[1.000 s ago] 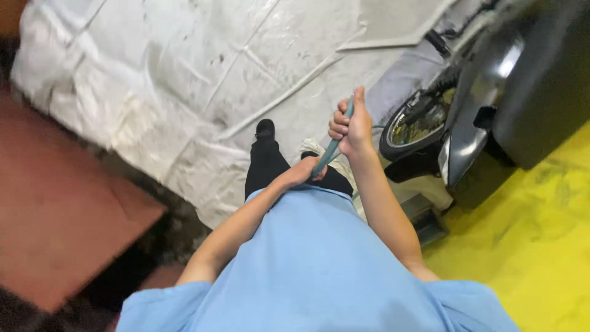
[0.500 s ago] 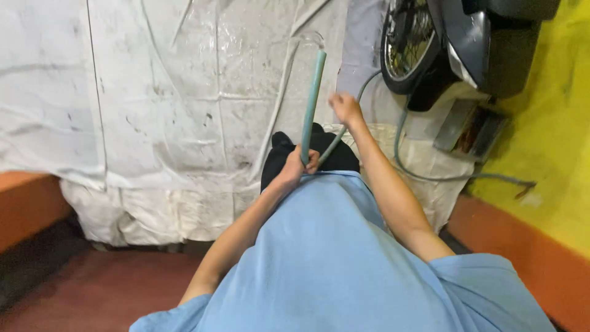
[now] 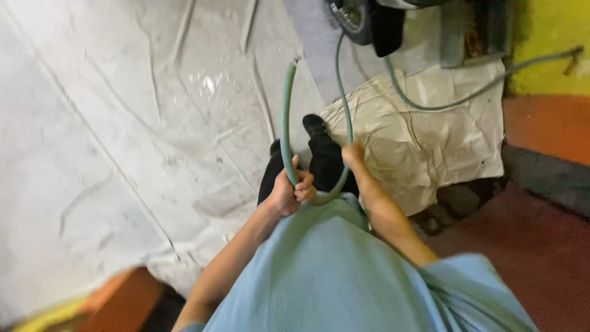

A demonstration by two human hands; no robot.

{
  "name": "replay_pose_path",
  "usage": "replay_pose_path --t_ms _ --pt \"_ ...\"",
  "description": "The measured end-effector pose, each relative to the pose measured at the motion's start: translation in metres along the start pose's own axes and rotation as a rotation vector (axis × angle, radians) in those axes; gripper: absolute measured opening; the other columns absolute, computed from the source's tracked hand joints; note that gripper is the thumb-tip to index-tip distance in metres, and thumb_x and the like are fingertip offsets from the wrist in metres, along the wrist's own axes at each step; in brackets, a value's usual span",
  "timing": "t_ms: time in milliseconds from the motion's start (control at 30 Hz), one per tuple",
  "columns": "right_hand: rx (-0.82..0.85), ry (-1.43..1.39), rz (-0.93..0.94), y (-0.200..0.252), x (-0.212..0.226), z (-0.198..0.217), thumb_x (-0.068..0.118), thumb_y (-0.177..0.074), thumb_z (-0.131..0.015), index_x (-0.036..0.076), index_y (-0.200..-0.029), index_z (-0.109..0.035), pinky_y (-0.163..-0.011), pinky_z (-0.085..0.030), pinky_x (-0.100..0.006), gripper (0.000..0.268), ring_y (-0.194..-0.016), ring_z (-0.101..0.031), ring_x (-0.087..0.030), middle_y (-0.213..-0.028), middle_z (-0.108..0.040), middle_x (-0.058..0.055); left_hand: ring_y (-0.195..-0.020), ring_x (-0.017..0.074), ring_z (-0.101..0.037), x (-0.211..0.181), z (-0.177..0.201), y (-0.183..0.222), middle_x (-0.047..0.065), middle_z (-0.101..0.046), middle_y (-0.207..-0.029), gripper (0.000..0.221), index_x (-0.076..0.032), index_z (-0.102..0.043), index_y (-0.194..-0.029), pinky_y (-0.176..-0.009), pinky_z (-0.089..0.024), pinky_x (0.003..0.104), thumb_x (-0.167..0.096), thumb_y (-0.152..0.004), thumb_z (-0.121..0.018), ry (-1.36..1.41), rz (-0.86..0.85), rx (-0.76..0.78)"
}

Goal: The person uses a hose to spray water on a motorcycle, cleaning the front wheel, engine, and body. The person moves around the motorcycle to rinse different sections, including the seat and rear wheel, while standing on a white protective sheet.

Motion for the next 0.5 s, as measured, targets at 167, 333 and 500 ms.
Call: replay_pose_path --t_ms 167,333,500 --pt "-0.022 0.026 -0.169 0.067 -0.106 -0.002 0.015 -0.077 -0.053 -0.008 -0.105 -0.074 -0.084 -0.058 -0.055 0.042 -0.099 -0.071 -0.046 -0.097 -0.074 -0.028 -0.038 0.0134 -0.017 -0.001 0.016 -0.009 -0.002 -0.021 -0.042 0.07 -0.017 -0.032 -0.056 -0.043 -0.022 0.031 -0.071 -0.1 -0.026 0.035 0.171 0.074" --pt "-0.027 -0.057 -0.224 0.214 -0.134 -0.023 0.012 -0.079 -0.051 -0.016 -0.114 -0.069 -0.09 -0.053 -0.06 0.048 -0.107 -0.067 -0.052 -0.108 -0.07 -0.037 -0.038 0.0138 -0.018 0.013 0.03 0.017 -0.006 -0.02 -0.044 0.06 -0.019 -0.031 -0.059 -0.043 -0.025 0.036 -0.064 -0.097 -0.022 0.008 0.373 0.108" --pt "0.037 -0.136 -0.308 0.315 -0.169 -0.083 0.021 -0.089 -0.049 -0.013 -0.115 -0.073 -0.097 -0.049 -0.062 0.05 -0.112 -0.065 -0.052 -0.113 -0.072 -0.034 -0.04 0.0117 -0.017 0.028 0.023 0.062 -0.005 -0.018 -0.046 0.068 -0.018 -0.03 -0.06 -0.043 -0.025 0.033 -0.073 -0.1 -0.022 -0.02 0.549 0.198"
Point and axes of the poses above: each hand's wrist, its own y-axis away from the middle knuckle, its own z-axis out of the back of the hand, x = y × z, the point moved 3 cm from there along -y, towards the middle knuckle
